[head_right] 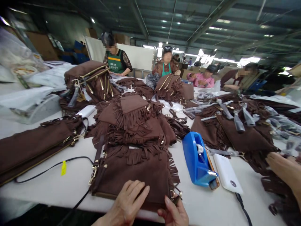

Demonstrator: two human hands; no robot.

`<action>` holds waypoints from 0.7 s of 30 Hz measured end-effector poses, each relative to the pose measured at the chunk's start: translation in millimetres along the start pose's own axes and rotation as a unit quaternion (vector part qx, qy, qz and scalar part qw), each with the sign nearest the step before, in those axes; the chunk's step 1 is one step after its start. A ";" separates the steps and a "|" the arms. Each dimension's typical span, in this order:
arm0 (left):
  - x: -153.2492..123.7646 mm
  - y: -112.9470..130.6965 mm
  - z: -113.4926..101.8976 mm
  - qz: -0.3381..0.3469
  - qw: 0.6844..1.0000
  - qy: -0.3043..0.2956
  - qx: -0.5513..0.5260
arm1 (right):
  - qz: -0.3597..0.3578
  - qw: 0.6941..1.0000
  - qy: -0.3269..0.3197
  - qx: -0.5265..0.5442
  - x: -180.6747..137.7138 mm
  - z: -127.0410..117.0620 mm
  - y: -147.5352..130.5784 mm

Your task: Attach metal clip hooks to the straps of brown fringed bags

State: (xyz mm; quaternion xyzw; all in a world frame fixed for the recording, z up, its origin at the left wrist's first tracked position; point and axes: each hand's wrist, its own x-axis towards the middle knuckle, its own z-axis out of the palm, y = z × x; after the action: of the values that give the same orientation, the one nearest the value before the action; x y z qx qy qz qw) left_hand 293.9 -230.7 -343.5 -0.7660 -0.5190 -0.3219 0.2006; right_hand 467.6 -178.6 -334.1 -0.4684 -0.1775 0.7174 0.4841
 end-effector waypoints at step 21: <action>-4.2 -16.4 -35.0 -0.034 0.999 -0.001 -0.013 | 0.034 0.997 0.067 0.014 12.2 -5.3 -18.0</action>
State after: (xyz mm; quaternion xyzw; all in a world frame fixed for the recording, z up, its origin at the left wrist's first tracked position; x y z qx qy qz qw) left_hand 267.8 -249.7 -322.0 -0.7506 -0.5411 -0.3344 0.1789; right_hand 480.4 -160.8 -330.1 -0.5145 -0.1185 0.7027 0.4770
